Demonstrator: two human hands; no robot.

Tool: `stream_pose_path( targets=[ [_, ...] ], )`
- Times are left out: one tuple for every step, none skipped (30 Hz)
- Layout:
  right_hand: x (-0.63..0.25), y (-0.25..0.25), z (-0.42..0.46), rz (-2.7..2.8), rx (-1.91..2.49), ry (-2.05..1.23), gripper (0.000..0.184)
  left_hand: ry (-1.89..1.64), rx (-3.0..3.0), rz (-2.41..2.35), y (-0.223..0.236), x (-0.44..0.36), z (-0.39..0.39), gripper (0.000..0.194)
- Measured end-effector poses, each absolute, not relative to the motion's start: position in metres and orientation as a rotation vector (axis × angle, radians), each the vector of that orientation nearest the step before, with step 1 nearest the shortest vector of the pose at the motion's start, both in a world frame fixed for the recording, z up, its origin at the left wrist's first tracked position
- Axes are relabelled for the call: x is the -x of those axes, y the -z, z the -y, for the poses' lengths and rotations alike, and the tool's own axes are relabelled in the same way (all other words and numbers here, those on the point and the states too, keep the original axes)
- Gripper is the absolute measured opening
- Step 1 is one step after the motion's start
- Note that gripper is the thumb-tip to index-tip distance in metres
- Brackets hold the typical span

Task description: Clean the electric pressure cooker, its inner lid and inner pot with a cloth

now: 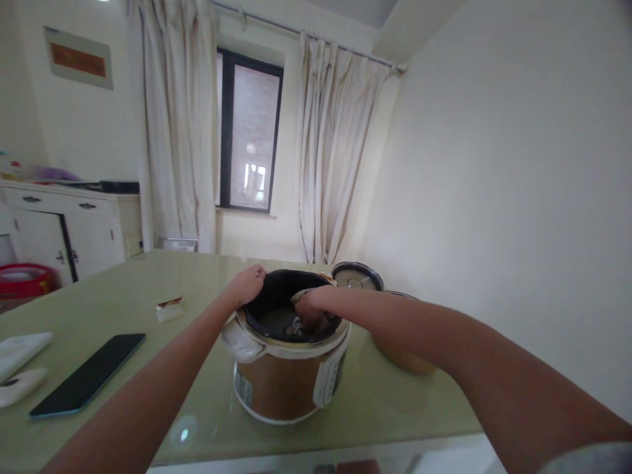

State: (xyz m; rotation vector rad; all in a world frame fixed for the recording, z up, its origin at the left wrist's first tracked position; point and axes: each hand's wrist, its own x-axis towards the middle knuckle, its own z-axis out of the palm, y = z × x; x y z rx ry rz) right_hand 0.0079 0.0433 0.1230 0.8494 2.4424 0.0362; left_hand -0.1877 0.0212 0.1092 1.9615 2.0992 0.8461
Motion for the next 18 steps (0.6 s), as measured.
stream_pose_path(
  targets=[
    [-0.009, -0.127, -0.038, -2.363, -0.884, 0.103, 0.014, -0.855, -1.951, -2.105, -0.109, 0.188, -0.022, 0.029],
    [-0.009, -0.130, -0.033, -2.301, -0.899, 0.243, 0.016, -0.864, -1.939, -2.114, -0.108, 0.189, -0.023, 0.029],
    [-0.008, -0.134, -0.027, -2.275, -0.899, 0.372, 0.017, -0.871, -1.926, -2.126, -0.108, 0.190, -0.023, 0.029],
    [-0.005, -0.136, -0.022, -2.312, -0.897, 0.492, 0.016, -0.877, -1.913, -2.139, -0.108, 0.191, -0.024, 0.030],
    [0.000, -0.138, -0.018, -2.383, -0.898, 0.600, 0.015, -0.880, -1.902, -2.151, -0.108, 0.191, -0.024, 0.031],
    [0.005, -0.139, -0.013, -2.480, -0.895, 0.700, 0.013, -0.882, -1.893, -2.161, -0.109, 0.191, -0.024, 0.031],
    [0.012, -0.138, -0.010, -2.595, -0.908, 0.786, 0.011, -0.882, -1.888, -2.168, -0.109, 0.192, -0.024, 0.032],
    [0.018, -0.137, -0.006, -2.721, -0.953, 0.849, 0.010, -0.882, -1.885, -2.173, -0.109, 0.192, -0.024, 0.032],
    [0.024, -0.136, -0.003, -2.837, -1.021, 0.890, 0.009, -0.882, -1.885, -2.177, -0.109, 0.191, -0.024, 0.033],
    [0.028, -0.135, 0.000, -2.919, -1.093, 0.916, 0.010, -0.885, -1.887, -2.177, -0.110, 0.191, -0.023, 0.034],
    [0.029, -0.134, 0.002, -2.946, -1.155, 0.938, 0.011, -0.888, -1.890, -2.176, -0.110, 0.191, -0.023, 0.035],
    [0.027, -0.135, 0.004, -2.912, -1.197, 0.966, 0.013, -0.891, -1.891, -2.174, -0.110, 0.191, -0.023, 0.036],
    [0.023, -0.136, 0.005, -2.825, -1.205, 0.992, 0.016, -0.895, -1.893, -2.170, -0.110, 0.190, -0.022, 0.036],
    [0.016, -0.138, 0.005, -2.709, -1.176, 0.988, 0.018, -0.900, -1.896, -2.165, -0.110, 0.190, -0.022, 0.036],
    [0.008, -0.140, 0.005, -2.597, -1.134, 0.935, 0.020, -0.905, -1.900, -2.159, -0.110, 0.190, -0.021, 0.035],
    [-0.002, -0.142, 0.004, -2.515, -1.085, 0.846, 0.021, -0.909, -1.904, -2.152, -0.110, 0.190, -0.021, 0.034],
    [-0.011, -0.143, 0.001, -2.465, -1.029, 0.734, 0.021, -0.912, -1.911, -2.143, -0.110, 0.190, -0.020, 0.032],
    [-0.019, -0.145, -0.002, -2.434, -0.963, 0.613, 0.021, -0.914, -1.921, -2.132, -0.110, 0.190, -0.020, 0.030]
  ],
)
